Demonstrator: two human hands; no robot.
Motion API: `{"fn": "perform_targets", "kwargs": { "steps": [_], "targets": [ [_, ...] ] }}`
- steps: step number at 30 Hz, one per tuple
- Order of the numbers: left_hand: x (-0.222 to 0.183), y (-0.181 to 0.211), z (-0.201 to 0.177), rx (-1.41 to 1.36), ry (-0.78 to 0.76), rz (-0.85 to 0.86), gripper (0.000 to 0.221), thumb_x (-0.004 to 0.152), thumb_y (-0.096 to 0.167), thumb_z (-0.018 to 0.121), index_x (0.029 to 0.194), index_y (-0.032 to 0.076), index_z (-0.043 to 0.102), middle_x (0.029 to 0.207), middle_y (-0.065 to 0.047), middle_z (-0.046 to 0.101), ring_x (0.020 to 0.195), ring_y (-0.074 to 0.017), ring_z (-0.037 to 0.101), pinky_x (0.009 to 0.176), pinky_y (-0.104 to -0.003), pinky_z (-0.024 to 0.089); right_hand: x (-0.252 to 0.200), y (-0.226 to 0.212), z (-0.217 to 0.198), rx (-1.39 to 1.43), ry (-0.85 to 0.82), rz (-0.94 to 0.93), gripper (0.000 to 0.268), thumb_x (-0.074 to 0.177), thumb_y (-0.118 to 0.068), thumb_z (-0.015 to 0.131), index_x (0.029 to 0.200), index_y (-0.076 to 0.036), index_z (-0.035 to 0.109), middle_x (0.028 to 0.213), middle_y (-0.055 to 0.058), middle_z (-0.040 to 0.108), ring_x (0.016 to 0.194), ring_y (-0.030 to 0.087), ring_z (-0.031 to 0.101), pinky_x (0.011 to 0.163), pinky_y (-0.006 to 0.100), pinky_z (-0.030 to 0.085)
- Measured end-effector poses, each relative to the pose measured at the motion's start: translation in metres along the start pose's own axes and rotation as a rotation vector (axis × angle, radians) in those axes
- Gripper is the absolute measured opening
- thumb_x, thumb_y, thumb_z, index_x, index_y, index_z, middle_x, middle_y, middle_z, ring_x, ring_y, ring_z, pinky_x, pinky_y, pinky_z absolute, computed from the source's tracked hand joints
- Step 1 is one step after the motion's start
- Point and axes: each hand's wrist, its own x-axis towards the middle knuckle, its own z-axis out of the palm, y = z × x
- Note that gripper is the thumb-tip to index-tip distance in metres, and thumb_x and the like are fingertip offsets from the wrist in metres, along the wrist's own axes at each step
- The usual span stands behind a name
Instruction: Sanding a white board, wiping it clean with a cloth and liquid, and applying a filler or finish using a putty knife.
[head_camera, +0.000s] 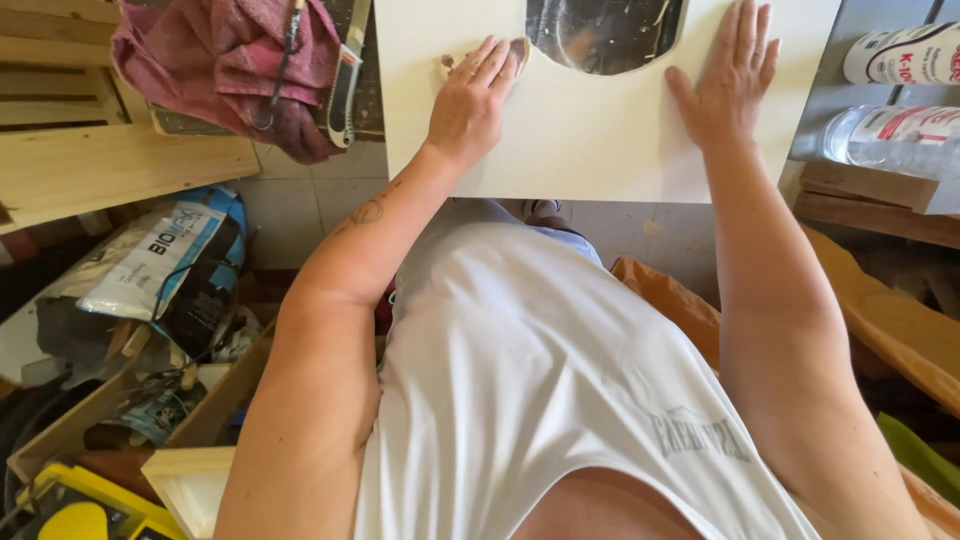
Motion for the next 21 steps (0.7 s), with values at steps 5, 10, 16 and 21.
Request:
{"fn": "perform_targets", "kwargs": {
  "steps": [5,10,16,21],
  "targets": [
    [0.014,0.031,0.004,0.054,-0.077,-0.146,0.063,0.102,0.0,0.056,0.161,-0.004,0.037,0.167,-0.018,0.038,0.157,-0.036,0.034,0.134,-0.047,0.036,-0.002,-0.005,-0.001,-0.025,0.051,-0.022,0.091,0.116,-0.068,0.033,0.173,-0.006,-0.001,0.183,0.009,-0.002,0.166,0.028,-0.007,0.137,0.053,-0.002],
    [0.021,0.083,0.014,0.015,-0.153,-0.173,0.077,0.108,0.029,0.059,0.171,0.007,0.02,0.178,-0.009,0.019,0.165,-0.038,0.022,0.132,-0.049,0.049,-0.009,-0.006,-0.014,0.025,0.006,-0.047,0.088,0.122,-0.06,0.048,0.173,-0.005,0.001,0.183,0.011,0.001,0.166,0.03,-0.004,0.135,0.055,-0.002],
    [0.017,0.078,0.003,0.233,-0.328,-0.368,0.099,0.116,0.061,0.063,0.169,0.004,0.001,0.179,-0.02,0.005,0.169,-0.0333,0.012,0.144,-0.042,0.017,-0.014,-0.008,-0.023,0.082,0.024,-0.104,0.085,0.124,-0.055,0.052,0.17,0.001,0.007,0.18,0.018,0.009,0.164,0.038,0.003,0.131,0.06,0.0],
    [0.02,0.072,-0.006,0.059,-0.325,-0.228,0.089,0.107,0.046,0.075,0.168,0.005,0.026,0.175,-0.016,0.023,0.162,-0.0326,0.026,0.136,-0.045,0.025,-0.016,-0.008,-0.022,0.088,0.031,-0.102,0.085,0.124,-0.053,0.055,0.171,-0.002,0.006,0.181,0.014,0.007,0.163,0.034,-0.001,0.132,0.059,0.001]
  ]
}}
